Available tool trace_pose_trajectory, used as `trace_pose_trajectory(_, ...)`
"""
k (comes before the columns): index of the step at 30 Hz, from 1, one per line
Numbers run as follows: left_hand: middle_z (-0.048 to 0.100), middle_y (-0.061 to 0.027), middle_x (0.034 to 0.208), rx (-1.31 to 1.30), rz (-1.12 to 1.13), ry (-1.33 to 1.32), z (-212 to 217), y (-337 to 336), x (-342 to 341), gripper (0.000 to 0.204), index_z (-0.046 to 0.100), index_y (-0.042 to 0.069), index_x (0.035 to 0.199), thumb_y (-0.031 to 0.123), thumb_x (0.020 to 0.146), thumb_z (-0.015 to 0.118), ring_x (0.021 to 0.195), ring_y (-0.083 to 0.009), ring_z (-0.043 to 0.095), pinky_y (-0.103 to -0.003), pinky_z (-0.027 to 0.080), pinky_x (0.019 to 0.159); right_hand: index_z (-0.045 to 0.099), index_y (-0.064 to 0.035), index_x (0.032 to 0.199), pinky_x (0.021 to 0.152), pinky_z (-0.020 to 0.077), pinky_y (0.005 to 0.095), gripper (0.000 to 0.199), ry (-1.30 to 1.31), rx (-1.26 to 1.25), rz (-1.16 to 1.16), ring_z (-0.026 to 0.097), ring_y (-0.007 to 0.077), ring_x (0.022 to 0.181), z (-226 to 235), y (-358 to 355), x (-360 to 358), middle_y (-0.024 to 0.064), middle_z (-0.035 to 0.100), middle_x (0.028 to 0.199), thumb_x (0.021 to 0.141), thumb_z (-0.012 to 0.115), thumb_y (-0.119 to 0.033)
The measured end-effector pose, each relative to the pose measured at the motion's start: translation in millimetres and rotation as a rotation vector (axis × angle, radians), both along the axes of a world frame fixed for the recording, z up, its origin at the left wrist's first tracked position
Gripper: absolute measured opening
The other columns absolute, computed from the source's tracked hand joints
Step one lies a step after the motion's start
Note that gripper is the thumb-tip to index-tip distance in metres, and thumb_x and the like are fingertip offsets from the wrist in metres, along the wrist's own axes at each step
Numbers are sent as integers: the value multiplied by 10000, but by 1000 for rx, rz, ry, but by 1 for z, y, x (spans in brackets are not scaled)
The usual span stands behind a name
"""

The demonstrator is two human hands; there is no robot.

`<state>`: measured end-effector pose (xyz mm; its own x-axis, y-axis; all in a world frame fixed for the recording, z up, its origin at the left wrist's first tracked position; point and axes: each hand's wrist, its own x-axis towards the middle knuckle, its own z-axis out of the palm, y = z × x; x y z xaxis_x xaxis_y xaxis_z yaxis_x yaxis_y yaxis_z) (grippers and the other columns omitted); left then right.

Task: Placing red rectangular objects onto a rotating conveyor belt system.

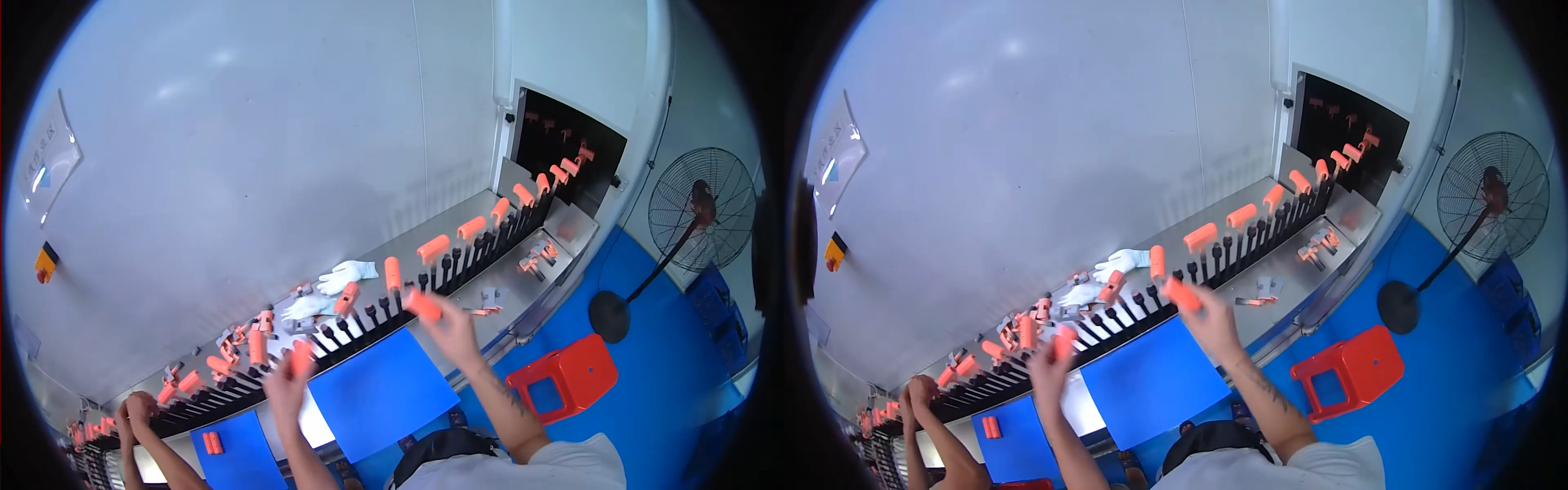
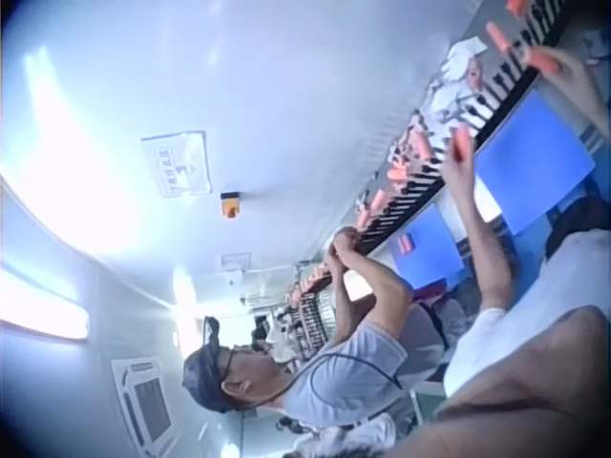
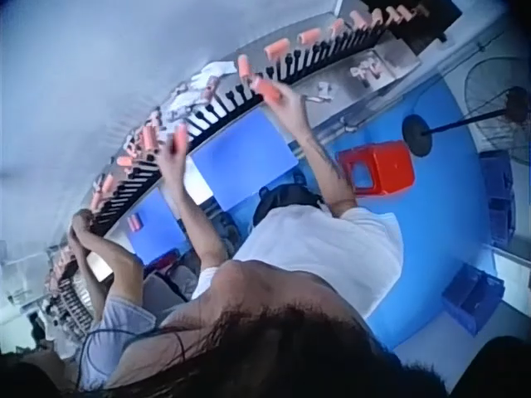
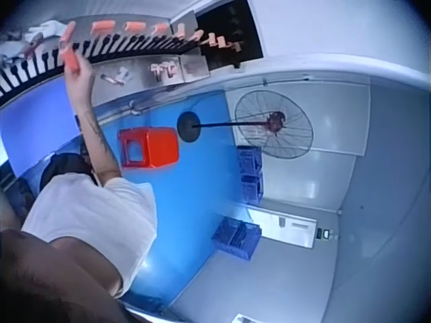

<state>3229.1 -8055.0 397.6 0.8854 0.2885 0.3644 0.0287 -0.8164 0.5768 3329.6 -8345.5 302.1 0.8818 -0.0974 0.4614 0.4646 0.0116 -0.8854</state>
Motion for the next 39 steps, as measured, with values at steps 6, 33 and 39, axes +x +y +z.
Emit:
trace_pose_trajectory(6,676,-136,1153,246,-569,434,-146,-72,5,345,696,102,1146,146,804,702,1099,-328,617,-444,489,929,664,-12,1123,881,530,400,333,213,-325,-72,662,364,1006,-119,9,-73,173,689,1082,813,729,-115)
trace_pose_trajectory(33,606,-188,1214,145,8,-94,-235,-319,161,574,568,-2,1296,289,826,723,1091,-353,545,-434,404,934,555,1,1267,994,455,434,417,-118,-464,92,550,365,1142,-160,-161,110,178,569,1259,882,619,-148)
trace_pose_trajectory(39,578,-212,1248,142,24,-81,-230,-362,173,574,567,-14,1283,299,829,725,1118,-376,534,-455,399,987,533,4,1294,1011,443,429,456,-99,-455,96,542,365,1154,-152,-206,124,176,563,1268,878,634,-154)
